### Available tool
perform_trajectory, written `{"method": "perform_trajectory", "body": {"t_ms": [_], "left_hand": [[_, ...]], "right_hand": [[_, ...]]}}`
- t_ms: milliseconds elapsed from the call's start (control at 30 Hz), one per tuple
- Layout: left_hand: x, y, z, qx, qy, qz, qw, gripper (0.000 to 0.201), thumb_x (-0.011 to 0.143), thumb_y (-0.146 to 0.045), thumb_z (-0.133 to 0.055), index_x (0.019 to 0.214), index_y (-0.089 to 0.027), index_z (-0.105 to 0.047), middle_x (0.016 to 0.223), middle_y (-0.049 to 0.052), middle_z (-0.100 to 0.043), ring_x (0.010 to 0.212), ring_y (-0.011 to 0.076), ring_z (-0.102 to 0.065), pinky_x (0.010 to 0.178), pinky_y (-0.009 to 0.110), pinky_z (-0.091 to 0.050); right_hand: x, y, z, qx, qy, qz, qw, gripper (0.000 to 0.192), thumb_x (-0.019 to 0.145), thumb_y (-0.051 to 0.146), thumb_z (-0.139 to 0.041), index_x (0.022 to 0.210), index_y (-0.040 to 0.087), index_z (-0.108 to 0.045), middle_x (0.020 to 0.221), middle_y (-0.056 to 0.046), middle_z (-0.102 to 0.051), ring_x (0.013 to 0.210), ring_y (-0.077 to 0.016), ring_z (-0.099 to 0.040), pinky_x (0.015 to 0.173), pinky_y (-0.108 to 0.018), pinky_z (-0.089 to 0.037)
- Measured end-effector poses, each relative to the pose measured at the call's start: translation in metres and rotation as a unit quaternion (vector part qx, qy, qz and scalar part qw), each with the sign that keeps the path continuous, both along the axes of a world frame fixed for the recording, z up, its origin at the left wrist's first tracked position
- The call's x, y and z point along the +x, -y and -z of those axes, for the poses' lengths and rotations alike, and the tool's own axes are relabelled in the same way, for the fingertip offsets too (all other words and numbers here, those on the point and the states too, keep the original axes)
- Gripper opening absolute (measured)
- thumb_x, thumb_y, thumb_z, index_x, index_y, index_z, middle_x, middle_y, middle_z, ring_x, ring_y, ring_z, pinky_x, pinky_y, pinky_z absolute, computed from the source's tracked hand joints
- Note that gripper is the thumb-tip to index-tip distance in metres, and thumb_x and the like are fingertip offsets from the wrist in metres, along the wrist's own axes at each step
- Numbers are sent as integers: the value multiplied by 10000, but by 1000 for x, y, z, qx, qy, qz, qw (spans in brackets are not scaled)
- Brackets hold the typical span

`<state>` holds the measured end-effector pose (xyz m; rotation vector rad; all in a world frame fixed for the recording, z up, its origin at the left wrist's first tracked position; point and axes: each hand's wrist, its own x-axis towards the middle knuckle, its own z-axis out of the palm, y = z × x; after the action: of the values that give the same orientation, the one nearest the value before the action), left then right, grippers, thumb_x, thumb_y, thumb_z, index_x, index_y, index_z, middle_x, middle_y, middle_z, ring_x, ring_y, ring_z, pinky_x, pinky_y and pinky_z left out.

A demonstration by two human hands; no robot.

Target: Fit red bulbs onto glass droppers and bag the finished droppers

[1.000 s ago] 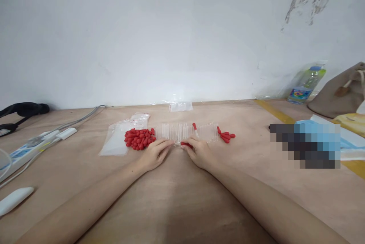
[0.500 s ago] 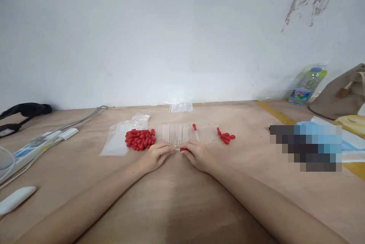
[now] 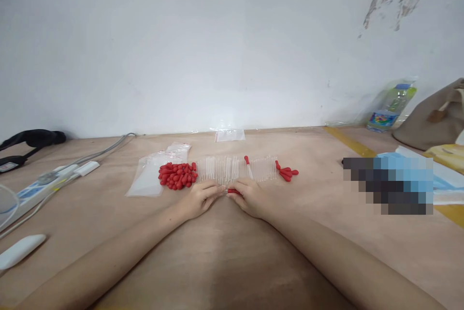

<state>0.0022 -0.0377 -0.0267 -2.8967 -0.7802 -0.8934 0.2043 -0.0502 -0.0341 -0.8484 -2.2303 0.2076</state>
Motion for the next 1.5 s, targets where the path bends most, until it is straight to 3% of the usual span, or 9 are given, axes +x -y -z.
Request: {"method": "perform_trajectory", "body": {"t_ms": [200,400,700,800,933,1067,1233,1400,1500], "left_hand": [[2,1,0,-6,-17,-10,1000,246,889,-216,-367,998,-177,-583,783,49,-585,731,145,-550,657,256,-456],[5,2,1,-38,50,-29,998,217,886,-240,-389,993,-178,-567,855,53,-615,773,146,-576,701,266,-469],[-1,2,-8,-72,147,-130,978,237,862,-258,-426,1067,-169,-508,1004,71,-569,958,182,-505,830,332,-426],[0,2,-8,-61,126,-130,982,180,840,-256,-459,970,-175,-553,934,62,-571,909,186,-509,809,343,-423],[3,3,-8,-40,85,-125,988,125,810,-238,-488,861,-181,-587,890,59,-569,867,194,-508,782,358,-415],[3,3,-7,-35,76,-127,988,104,794,-229,-500,821,-184,-589,881,57,-567,859,196,-505,768,356,-410],[3,3,-6,-27,82,-149,985,136,779,-247,-519,888,-187,-573,863,56,-562,847,205,-499,755,360,-406],[2,-3,-5,-8,83,-194,977,106,785,-226,-497,852,-172,-560,825,58,-535,834,209,-465,750,350,-408],[8,-12,-8,-1,57,-217,974,84,781,-198,-480,797,-174,-558,824,61,-514,839,215,-450,754,354,-399]], "right_hand": [[1,-2,3,-4,-2,-14,1000,173,828,250,-464,917,190,-599,812,-50,-600,766,-152,-545,712,-293,-445],[-1,-2,-7,-91,-74,-16,993,193,833,280,-457,910,220,-624,808,-36,-595,760,-138,-559,704,-283,-456],[32,-38,-44,-261,-350,91,895,355,695,392,-599,968,170,-546,778,-23,-607,727,-122,-571,648,-240,-442],[54,-61,-54,-251,-311,198,895,378,746,366,-526,1070,172,-547,739,-21,-613,659,-105,-554,599,-219,-421],[60,-86,-43,-247,-138,311,907,301,730,325,-529,967,150,-591,725,-39,-640,636,-119,-568,582,-221,-411],[46,-98,-22,-235,-78,335,909,254,683,363,-567,826,162,-628,764,-60,-650,736,-163,-588,625,-246,-414],[40,-98,-19,-205,-41,361,909,428,680,451,-544,964,136,-604,871,-95,-640,844,-217,-571,698,-299,-412],[74,-86,-36,-173,42,397,900,296,692,418,-538,822,166,-627,840,-77,-638,786,-198,-573,657,-282,-409],[105,-78,-42,-251,66,391,883,214,652,375,-590,715,172,-616,691,-52,-634,623,-162,-562,547,-257,-394]]}}
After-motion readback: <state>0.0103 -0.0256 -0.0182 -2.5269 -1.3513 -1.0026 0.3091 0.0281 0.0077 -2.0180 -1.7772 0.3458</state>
